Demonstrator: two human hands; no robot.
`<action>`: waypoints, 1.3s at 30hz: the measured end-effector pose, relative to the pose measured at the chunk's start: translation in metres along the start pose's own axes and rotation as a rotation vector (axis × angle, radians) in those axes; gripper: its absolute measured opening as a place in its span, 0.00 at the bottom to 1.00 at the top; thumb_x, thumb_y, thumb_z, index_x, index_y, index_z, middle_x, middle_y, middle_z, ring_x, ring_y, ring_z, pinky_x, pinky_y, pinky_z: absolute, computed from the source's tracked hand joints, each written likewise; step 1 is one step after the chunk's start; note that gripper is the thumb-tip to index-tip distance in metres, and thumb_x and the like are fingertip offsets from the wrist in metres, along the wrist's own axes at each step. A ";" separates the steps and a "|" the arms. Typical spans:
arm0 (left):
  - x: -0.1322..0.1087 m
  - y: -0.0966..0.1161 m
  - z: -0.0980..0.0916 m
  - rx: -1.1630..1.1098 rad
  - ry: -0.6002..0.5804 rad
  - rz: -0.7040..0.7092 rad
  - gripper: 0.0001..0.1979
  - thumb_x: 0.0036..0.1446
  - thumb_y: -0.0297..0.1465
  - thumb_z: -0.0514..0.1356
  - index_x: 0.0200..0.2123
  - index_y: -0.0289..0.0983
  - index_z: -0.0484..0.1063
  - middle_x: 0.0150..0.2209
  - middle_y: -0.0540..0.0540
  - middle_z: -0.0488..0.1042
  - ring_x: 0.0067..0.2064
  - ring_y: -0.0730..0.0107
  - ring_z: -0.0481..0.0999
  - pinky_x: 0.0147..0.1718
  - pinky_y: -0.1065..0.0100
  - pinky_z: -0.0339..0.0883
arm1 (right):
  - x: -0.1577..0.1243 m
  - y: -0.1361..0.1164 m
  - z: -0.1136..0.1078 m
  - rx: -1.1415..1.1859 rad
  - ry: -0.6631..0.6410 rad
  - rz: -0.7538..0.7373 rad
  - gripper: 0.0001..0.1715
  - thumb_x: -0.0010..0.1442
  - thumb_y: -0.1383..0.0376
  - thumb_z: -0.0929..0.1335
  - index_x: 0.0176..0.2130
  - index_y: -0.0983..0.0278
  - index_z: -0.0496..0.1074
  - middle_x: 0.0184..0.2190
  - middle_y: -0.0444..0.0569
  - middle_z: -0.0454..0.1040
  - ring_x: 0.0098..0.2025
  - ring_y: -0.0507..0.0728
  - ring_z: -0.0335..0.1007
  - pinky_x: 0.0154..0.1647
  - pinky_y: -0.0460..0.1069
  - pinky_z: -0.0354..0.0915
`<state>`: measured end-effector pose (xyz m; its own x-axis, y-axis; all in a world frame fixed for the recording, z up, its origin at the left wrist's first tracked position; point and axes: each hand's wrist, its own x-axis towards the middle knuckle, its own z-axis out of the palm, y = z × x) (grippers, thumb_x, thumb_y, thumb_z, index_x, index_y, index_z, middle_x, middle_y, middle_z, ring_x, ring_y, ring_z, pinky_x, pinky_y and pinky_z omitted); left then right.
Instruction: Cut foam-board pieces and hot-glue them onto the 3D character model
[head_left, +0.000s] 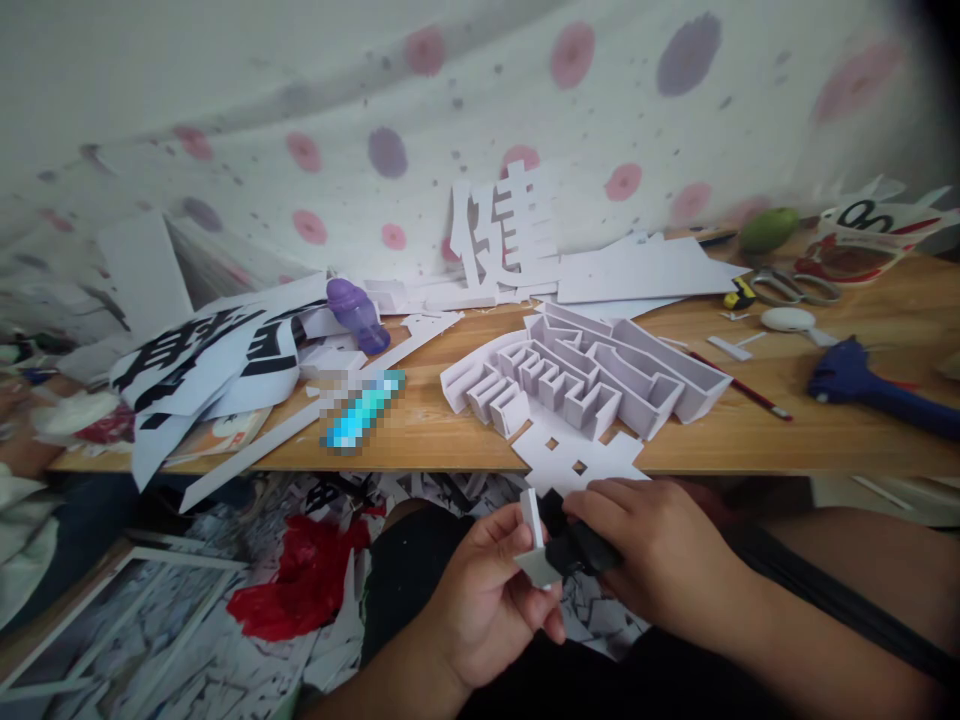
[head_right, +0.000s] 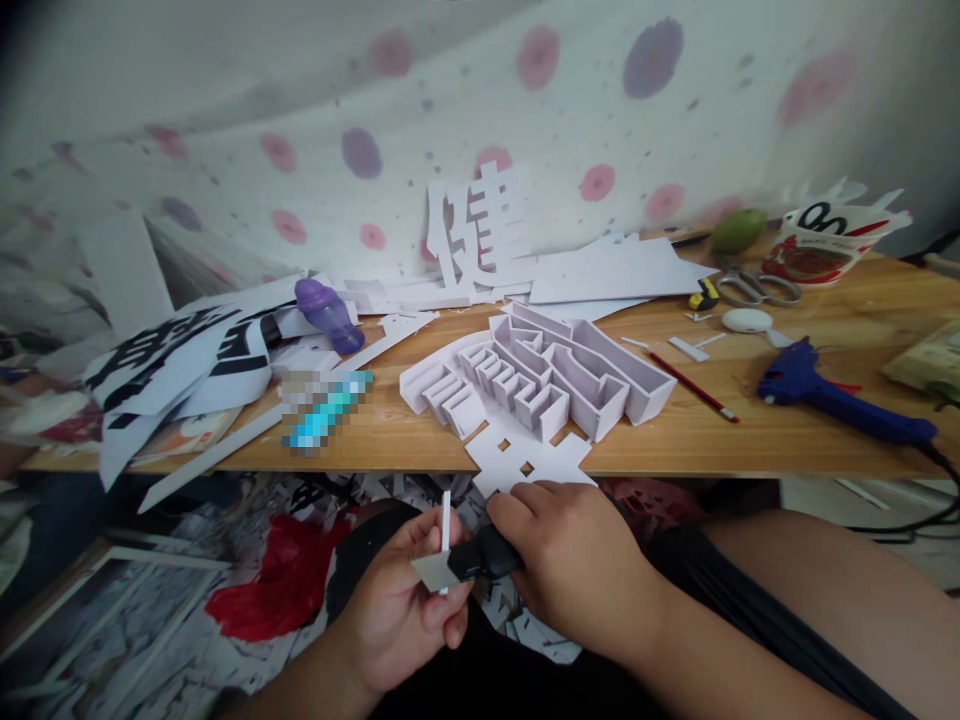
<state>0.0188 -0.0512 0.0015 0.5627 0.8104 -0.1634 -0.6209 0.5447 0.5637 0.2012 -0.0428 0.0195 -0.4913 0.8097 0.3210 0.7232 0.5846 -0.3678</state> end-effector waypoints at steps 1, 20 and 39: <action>0.000 -0.001 -0.001 -0.005 -0.022 0.006 0.08 0.57 0.33 0.59 0.30 0.35 0.69 0.18 0.53 0.65 0.15 0.84 0.58 0.17 0.75 0.70 | 0.000 0.000 0.001 -0.014 -0.001 -0.003 0.15 0.46 0.73 0.66 0.36 0.63 0.70 0.27 0.44 0.71 0.28 0.55 0.66 0.27 0.48 0.49; -0.010 -0.008 0.003 -0.079 -0.090 0.017 0.10 0.63 0.29 0.51 0.33 0.34 0.70 0.20 0.49 0.72 0.16 0.85 0.62 0.19 0.74 0.72 | 0.004 -0.001 0.002 -0.125 0.142 -0.035 0.19 0.39 0.76 0.63 0.34 0.63 0.68 0.26 0.44 0.71 0.27 0.56 0.65 0.28 0.49 0.51; -0.016 -0.014 0.003 -0.079 -0.146 0.012 0.12 0.60 0.34 0.57 0.30 0.31 0.70 0.21 0.48 0.71 0.17 0.84 0.67 0.22 0.73 0.73 | 0.006 0.003 0.006 -0.135 0.116 -0.019 0.19 0.40 0.75 0.65 0.36 0.63 0.69 0.28 0.45 0.71 0.30 0.57 0.67 0.29 0.49 0.53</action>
<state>0.0201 -0.0729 -0.0015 0.6251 0.7798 -0.0343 -0.6655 0.5555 0.4985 0.1970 -0.0358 0.0155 -0.4514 0.7828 0.4283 0.7770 0.5808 -0.2428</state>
